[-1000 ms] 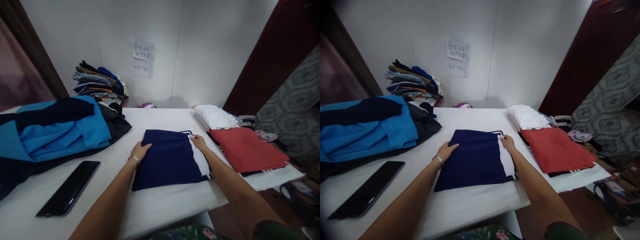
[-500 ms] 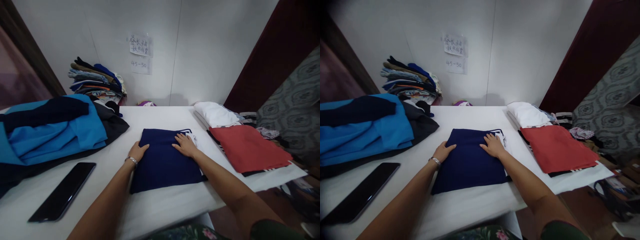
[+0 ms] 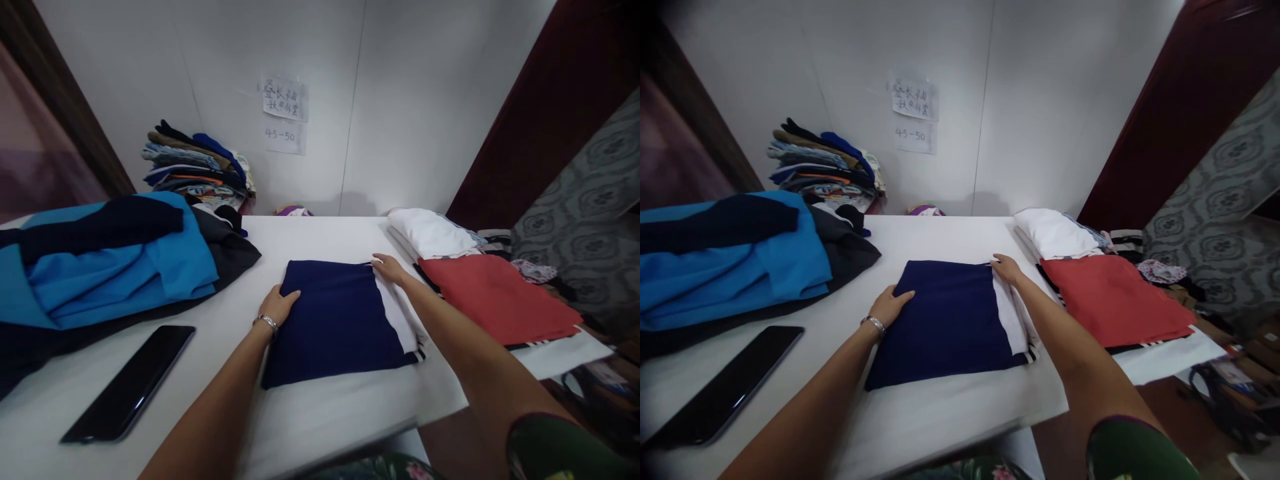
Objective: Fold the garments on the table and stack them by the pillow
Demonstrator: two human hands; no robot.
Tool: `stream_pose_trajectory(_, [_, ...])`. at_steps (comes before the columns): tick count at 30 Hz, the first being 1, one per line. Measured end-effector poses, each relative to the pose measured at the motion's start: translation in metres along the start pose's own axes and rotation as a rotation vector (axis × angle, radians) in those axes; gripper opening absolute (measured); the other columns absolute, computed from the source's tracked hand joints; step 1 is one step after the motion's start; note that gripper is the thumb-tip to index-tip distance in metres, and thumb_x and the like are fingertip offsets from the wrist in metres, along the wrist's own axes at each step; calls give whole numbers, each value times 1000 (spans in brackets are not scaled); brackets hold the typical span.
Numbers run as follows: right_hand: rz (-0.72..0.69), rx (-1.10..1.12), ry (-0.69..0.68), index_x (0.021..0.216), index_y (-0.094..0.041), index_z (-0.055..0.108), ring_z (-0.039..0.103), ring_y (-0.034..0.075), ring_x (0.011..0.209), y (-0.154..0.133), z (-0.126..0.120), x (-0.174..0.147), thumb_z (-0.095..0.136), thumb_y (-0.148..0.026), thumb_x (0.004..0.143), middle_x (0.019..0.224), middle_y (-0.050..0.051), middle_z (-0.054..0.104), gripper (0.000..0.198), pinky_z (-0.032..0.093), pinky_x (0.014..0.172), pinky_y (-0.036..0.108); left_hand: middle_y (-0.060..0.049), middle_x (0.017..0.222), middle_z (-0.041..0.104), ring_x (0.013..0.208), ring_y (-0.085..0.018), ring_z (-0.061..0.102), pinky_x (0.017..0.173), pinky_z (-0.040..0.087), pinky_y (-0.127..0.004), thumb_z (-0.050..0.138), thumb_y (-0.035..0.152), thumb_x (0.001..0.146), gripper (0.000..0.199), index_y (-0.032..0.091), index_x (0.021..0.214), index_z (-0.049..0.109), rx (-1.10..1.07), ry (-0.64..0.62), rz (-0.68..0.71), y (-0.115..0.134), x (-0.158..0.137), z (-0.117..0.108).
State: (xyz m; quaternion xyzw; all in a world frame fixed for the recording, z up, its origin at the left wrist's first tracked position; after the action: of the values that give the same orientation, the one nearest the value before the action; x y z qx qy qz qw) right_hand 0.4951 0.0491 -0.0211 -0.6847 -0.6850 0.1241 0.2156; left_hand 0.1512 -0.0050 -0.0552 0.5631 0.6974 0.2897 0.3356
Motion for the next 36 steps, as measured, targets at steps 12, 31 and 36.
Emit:
stream_pose_trajectory(12, [-50,-55,-89,91,-25,73,57,25,113,19,21,13,55,-53,84,107,6,72,34,35,100,35,-9,100,71,92,-27,66,79,48,-33,65,48,72,47,19,108,62,-8,5,-11,2,-2,-1])
stream_pose_trajectory(31, [346,604,72,117,-16,61,68,21,86,73,-12,-99,45,-47,89,109,14,68,44,57,69,32,-10,97,70,90,-28,66,78,50,-36,58,54,75,49,19,109,61,118,-3,24,2,3,0])
stream_pose_trajectory(36, [409,724,-4,123,-21,60,67,23,92,62,-8,-154,54,-52,84,110,10,69,49,57,74,34,-9,95,71,89,-29,66,76,51,-36,58,55,75,50,19,109,61,144,-1,1,5,1,-1])
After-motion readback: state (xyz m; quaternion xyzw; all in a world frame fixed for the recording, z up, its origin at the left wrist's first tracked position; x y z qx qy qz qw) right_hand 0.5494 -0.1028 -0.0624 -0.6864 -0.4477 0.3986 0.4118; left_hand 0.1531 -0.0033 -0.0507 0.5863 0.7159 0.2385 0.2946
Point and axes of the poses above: each hand's wrist, its own x-axis towards the middle knuckle, its own z-axis out of the palm, y = z × x, the point moved 3 cm from there along x, towards the middle knuckle
